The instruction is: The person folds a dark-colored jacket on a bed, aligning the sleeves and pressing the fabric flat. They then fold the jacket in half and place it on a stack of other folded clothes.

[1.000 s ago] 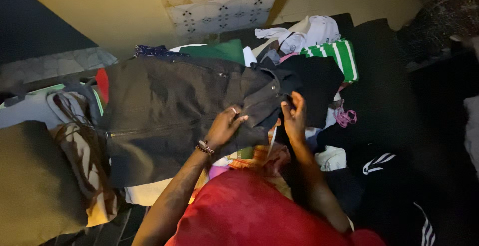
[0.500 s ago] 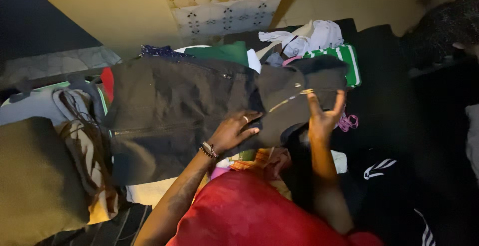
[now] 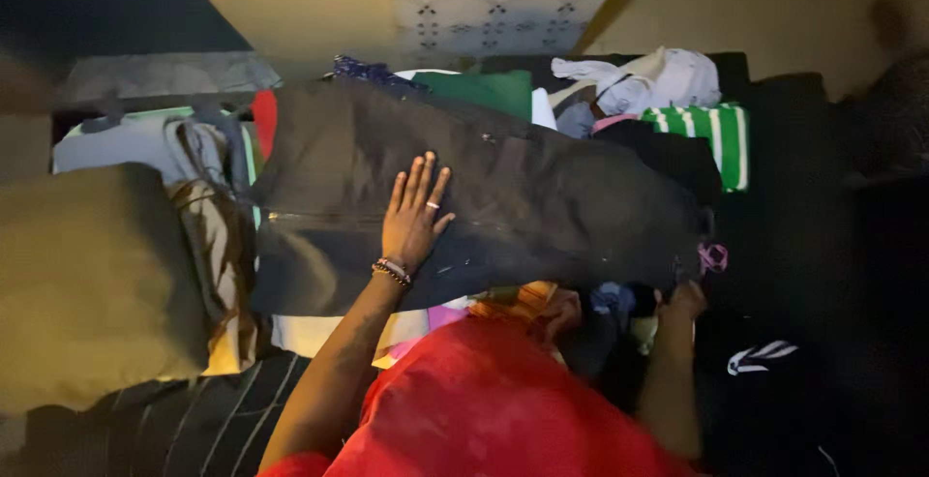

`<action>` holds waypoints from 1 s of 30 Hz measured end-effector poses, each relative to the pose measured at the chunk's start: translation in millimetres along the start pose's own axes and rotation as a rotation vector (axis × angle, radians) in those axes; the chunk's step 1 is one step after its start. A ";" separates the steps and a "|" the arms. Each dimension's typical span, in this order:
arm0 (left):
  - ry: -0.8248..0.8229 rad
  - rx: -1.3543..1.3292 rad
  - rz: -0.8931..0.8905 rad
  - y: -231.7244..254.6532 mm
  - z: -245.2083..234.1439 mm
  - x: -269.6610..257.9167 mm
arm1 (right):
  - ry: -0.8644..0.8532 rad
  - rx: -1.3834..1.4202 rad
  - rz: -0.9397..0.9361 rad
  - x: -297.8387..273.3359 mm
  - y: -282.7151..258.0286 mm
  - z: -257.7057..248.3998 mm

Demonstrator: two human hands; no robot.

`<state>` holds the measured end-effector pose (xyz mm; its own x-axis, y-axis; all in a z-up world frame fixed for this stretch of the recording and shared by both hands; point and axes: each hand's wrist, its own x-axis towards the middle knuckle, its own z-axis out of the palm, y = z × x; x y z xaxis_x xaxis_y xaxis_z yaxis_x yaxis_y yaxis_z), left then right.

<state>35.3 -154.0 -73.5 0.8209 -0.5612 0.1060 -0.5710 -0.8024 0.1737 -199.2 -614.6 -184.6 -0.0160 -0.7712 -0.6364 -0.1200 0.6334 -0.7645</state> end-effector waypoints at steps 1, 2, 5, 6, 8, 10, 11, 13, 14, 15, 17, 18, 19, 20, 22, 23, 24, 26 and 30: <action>0.008 0.015 -0.004 -0.3 4.0 1.6 | 0.008 -0.043 -0.138 1.5 11.6 1.4; 0.015 0.031 -0.008 -1.0 6.7 3.0 | 0.015 -0.085 -0.277 1.2 20.0 4.0; 0.043 -0.048 0.019 -1.7 5.8 -2.3 | 0.310 -0.591 -0.491 -9.2 30.6 19.0; 0.063 -0.101 0.043 -2.3 3.0 -3.6 | 0.453 -0.823 -0.530 -16.1 31.0 26.9; 0.110 -0.201 0.071 -6.9 -4.6 -11.2 | 0.315 -0.676 -0.659 -32.8 28.7 44.2; 0.180 -0.320 0.046 -7.6 -10.8 -29.9 | 0.293 -0.823 -0.803 -52.9 27.5 47.2; 0.222 -0.379 0.040 -9.5 -13.6 -36.0 | 0.251 -0.841 -0.982 -63.0 28.1 54.1; 0.265 -0.297 -0.032 -16.0 -21.3 -54.6 | 0.161 -0.858 -1.335 -82.1 28.5 62.5; 0.284 -0.257 -0.064 -19.8 -25.7 -64.7 | 0.064 -0.907 -1.294 -89.6 27.3 66.8; 0.281 -0.209 -0.114 -23.9 -29.8 -74.2 | -0.027 -0.956 -1.251 -94.9 24.3 70.8; 0.277 -0.112 -0.214 -35.8 -39.0 -91.4 | -0.166 -1.029 -1.208 -101.6 20.3 81.7; 0.255 -0.102 -0.265 -41.9 -42.6 -96.8 | -0.212 -1.055 -1.208 -102.5 19.1 88.2; 0.229 -0.094 -0.313 -46.4 -45.1 -103.7 | -0.255 -1.085 -1.205 -102.0 19.7 89.2; 0.202 -0.087 -0.361 -49.6 -46.7 -109.8 | -0.262 -1.089 -1.188 -99.7 22.2 95.2; 0.183 -0.047 -0.365 -51.5 -46.3 -110.6 | -0.247 -1.090 -1.152 -88.8 22.7 105.2; 0.175 -0.030 -0.359 -51.8 -44.8 -108.5 | -0.189 -1.017 -1.172 -82.5 22.8 106.1; 0.164 -0.033 -0.369 -52.4 -43.4 -106.4 | -0.131 -0.942 -1.192 -77.2 26.2 107.1; 0.139 -0.041 -0.386 -51.6 -40.8 -103.6 | -0.022 -0.849 -1.268 -64.0 22.4 100.7; 0.172 -0.051 -0.362 -51.8 -38.6 -107.0 | 0.115 -0.894 -1.258 -45.9 20.8 86.1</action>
<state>-22.4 -44.6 -56.0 0.9614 -0.1986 0.1903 -0.2468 -0.9284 0.2778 -115.5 -560.4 -180.1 0.4784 -0.7860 0.3917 -0.6475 -0.6170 -0.4473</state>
